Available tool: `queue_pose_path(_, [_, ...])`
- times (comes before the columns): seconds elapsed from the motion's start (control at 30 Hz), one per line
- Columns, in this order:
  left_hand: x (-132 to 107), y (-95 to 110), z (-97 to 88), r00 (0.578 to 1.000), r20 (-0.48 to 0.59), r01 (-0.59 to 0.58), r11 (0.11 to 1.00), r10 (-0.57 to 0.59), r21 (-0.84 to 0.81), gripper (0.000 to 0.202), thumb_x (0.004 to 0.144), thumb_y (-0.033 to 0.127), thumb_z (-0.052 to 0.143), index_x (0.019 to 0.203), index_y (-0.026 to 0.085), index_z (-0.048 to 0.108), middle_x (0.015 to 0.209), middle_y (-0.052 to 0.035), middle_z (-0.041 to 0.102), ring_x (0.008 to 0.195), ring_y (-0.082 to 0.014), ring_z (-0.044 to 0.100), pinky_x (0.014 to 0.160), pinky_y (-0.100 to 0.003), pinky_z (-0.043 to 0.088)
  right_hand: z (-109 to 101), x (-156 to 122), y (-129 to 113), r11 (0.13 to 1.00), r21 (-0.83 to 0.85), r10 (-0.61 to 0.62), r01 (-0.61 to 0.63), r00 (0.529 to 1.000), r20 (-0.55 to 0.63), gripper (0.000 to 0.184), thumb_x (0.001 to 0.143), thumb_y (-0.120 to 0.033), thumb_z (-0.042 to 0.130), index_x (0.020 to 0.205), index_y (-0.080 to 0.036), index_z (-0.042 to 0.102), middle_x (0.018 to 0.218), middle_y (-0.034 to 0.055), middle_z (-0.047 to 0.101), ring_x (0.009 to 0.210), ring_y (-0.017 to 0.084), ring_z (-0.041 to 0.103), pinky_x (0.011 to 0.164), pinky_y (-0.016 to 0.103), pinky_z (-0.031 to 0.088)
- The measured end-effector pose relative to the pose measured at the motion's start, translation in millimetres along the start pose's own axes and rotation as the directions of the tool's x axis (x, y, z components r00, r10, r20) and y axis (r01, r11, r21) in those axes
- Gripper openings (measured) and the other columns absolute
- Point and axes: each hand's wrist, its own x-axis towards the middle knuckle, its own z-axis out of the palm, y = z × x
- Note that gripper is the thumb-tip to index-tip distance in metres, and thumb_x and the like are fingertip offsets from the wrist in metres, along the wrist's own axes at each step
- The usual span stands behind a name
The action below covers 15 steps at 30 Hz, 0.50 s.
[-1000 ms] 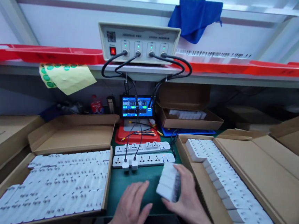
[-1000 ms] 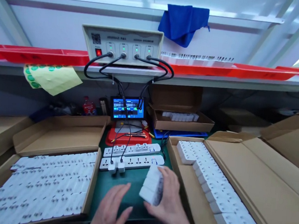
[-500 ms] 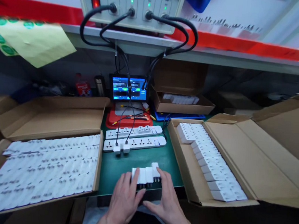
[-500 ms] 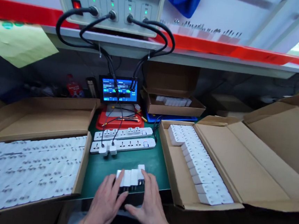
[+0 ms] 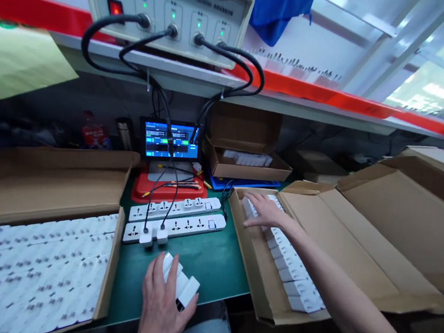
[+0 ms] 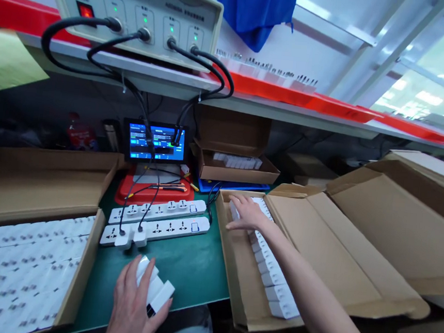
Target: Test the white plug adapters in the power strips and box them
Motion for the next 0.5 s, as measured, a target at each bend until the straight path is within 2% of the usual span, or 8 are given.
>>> queue_pose_path(0.1, [3.3, -5.5, -3.6, 0.999, 0.019, -0.041, 0.999, 0.042, -0.031, 0.092, 0.096, 0.037, 0.074, 0.178, 0.024, 0.036, 0.177, -0.0251, 0.042, 0.157, -0.0502, 0.048, 0.117, -0.068, 0.058, -1.6, 35.5, 29.2, 0.999, -0.047, 0.012, -0.005, 0.989, 0.149, 0.13, 0.072, -0.072, 0.092, 0.182, -0.03, 0.037, 0.189, 0.0197, 0.032, 0.169, 0.054, 0.032, 0.129, 0.07, 0.042])
queue_pose_path(0.2, [3.2, -8.1, -5.2, 0.998, 0.031, -0.054, 0.998, 0.055, -0.029, 0.099, 0.092, 0.033, 0.075, 0.18, 0.026, 0.032, 0.181, -0.0239, 0.038, 0.162, -0.0519, 0.043, 0.119, -0.069, 0.057, 16.7, 52.4, 40.9, 0.992, -0.12, 0.072, -0.046, 0.972, 0.222, 0.148, 0.055, -0.065, 0.102, 0.182, -0.032, 0.035, 0.19, 0.0202, 0.029, 0.17, 0.056, 0.027, 0.13, 0.072, 0.039])
queue_pose_path(0.27, [1.6, -8.3, -4.8, 0.998, 0.036, -0.048, 0.999, 0.049, -0.016, 0.102, 0.091, 0.035, 0.078, 0.181, 0.025, 0.031, 0.184, -0.0248, 0.031, 0.164, -0.0536, 0.039, 0.12, -0.071, 0.057, 33.7, 56.8, 46.6, 0.984, -0.172, 0.08, -0.048, 0.979, 0.185, 0.157, 0.044, -0.061, 0.106, 0.181, -0.03, 0.036, 0.187, 0.0228, 0.032, 0.17, 0.059, 0.025, 0.131, 0.075, 0.034])
queue_pose_path(0.33, [0.1, -8.1, -4.1, 0.998, 0.047, -0.029, 1.0, 0.03, -0.006, 0.103, 0.091, 0.039, 0.081, 0.181, 0.025, 0.032, 0.186, -0.0258, 0.026, 0.164, -0.0544, 0.039, 0.119, -0.072, 0.056, 49.2, 57.3, 52.3, 0.979, -0.204, 0.039, -0.015, 0.993, 0.113, 0.158, 0.042, -0.063, 0.105, 0.181, -0.028, 0.037, 0.183, 0.025, 0.036, 0.168, 0.06, 0.026, 0.131, 0.078, 0.03])
queue_pose_path(0.4, [-0.3, -7.4, -4.1, 0.998, 0.066, -0.01, 1.0, 0.01, -0.005, 0.102, 0.091, 0.041, 0.082, 0.18, 0.025, 0.034, 0.185, -0.0256, 0.027, 0.163, -0.0534, 0.041, 0.119, -0.071, 0.056, 60.1, 55.2, 57.5, 0.974, -0.226, -0.011, 0.027, 0.997, 0.074, 0.156, 0.045, -0.067, 0.103, 0.18, -0.025, 0.038, 0.181, 0.026, 0.038, 0.167, 0.06, 0.029, 0.131, 0.078, 0.028])
queue_pose_path(0.5, [2.0, -4.5, -7.0, 0.996, 0.084, -0.004, 1.0, 0.005, -0.017, 0.096, 0.09, 0.038, 0.08, 0.177, 0.025, 0.042, 0.181, -0.0253, 0.035, 0.159, -0.0519, 0.044, 0.118, -0.069, 0.057, 67.1, 50.5, 62.8, 0.968, -0.246, -0.025, 0.047, 0.996, 0.091, 0.153, 0.046, -0.067, 0.102, 0.179, -0.023, 0.04, 0.18, 0.0269, 0.04, 0.164, 0.059, 0.033, 0.131, 0.076, 0.028])
